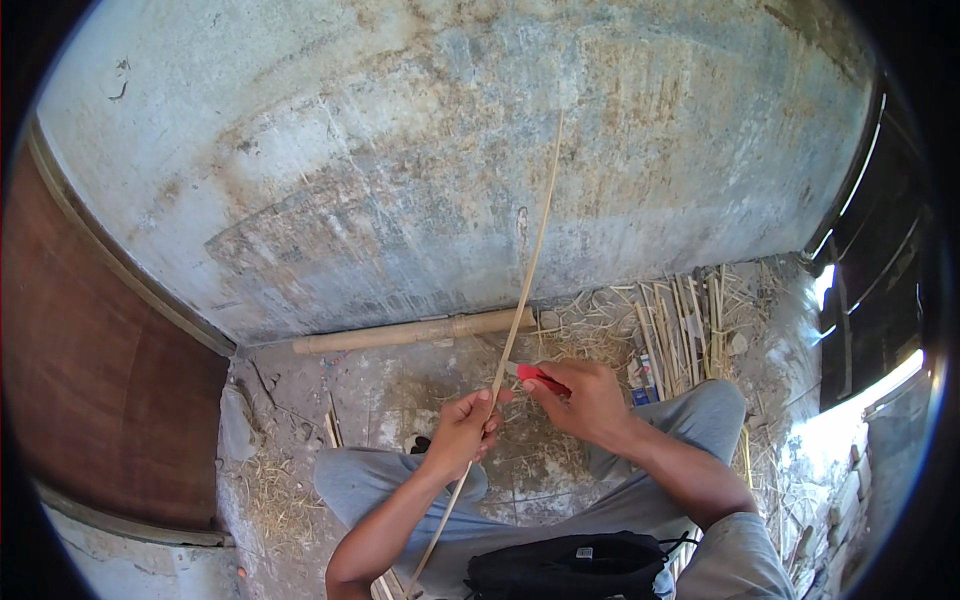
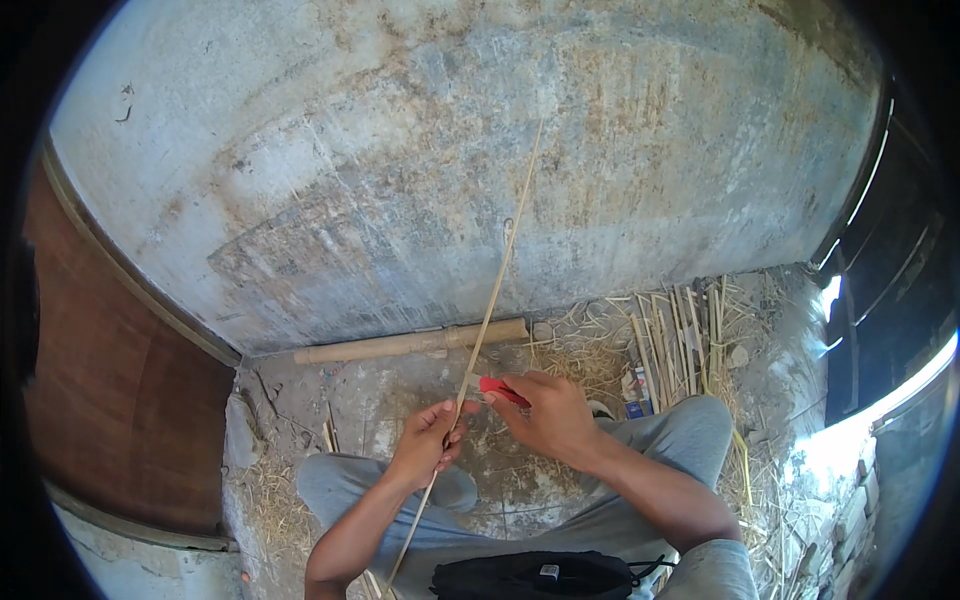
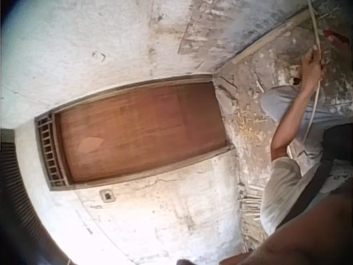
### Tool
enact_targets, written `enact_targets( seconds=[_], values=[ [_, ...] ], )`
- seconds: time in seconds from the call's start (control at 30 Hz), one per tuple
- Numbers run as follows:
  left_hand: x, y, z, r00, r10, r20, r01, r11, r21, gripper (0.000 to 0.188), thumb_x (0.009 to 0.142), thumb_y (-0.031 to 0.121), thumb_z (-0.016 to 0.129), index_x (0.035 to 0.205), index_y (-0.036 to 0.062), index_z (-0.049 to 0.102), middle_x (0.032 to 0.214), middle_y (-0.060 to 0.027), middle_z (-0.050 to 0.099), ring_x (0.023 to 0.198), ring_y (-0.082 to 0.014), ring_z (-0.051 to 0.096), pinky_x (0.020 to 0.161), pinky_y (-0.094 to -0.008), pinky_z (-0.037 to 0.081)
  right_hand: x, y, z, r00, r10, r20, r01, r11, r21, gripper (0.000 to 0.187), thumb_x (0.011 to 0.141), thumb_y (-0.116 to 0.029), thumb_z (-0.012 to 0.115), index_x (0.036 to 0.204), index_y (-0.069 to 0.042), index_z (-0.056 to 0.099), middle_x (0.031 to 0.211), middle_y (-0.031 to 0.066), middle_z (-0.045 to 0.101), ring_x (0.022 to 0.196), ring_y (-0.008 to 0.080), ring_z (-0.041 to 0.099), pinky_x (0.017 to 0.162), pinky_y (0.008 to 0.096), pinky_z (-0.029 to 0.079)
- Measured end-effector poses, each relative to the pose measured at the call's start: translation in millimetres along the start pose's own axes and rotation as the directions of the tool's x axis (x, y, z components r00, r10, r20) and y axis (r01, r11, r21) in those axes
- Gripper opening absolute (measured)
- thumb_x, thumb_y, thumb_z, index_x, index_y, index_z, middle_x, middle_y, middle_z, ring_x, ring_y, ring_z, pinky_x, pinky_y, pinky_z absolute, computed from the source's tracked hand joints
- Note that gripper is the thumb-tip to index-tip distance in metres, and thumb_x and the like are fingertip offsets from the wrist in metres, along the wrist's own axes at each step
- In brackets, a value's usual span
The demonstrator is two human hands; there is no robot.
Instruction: The person shaves a thin wooden stick using a utility knife, bends the stick by hand, and scrapes down its length with the knife.
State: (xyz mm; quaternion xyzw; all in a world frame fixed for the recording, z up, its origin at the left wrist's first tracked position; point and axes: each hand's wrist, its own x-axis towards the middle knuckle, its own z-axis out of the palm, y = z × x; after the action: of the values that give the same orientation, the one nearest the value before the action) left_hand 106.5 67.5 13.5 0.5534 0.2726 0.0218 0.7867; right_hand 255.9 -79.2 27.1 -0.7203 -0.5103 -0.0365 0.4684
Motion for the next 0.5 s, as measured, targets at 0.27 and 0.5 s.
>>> enact_targets(
  seconds=[0.27,0.5],
  values=[
    [-1,-8,-2,1.000,0.008,0.002,-0.008,1.000,0.010,0.040,0.107,0.033,0.038,0.118,-0.0003,0.058,0.068,0.0039,0.040,0.046,-0.0033,0.034,0.039,-0.0203,0.027,-5,12,13,0.997,-0.008,0.070,0.012,0.998,-0.059,0.025,0.085,-0.024,0.072,0.093,-0.001,0.070,0.068,0.0137,0.063,0.055,0.0320,0.063,0.047,0.0409,0.048],
    [-3,-15,-3,0.999,0.011,-0.032,-0.010,1.000,0.014,0.038,0.107,0.031,0.039,0.117,0.0000,0.059,0.068,0.0038,0.042,0.047,-0.0033,0.035,0.039,-0.0204,0.027,-9,7,16,0.995,-0.007,0.100,0.021,0.991,-0.132,0.022,0.083,-0.021,0.074,0.093,-0.002,0.070,0.068,0.0112,0.061,0.054,0.0285,0.062,0.047,0.0380,0.048]
  ],
)
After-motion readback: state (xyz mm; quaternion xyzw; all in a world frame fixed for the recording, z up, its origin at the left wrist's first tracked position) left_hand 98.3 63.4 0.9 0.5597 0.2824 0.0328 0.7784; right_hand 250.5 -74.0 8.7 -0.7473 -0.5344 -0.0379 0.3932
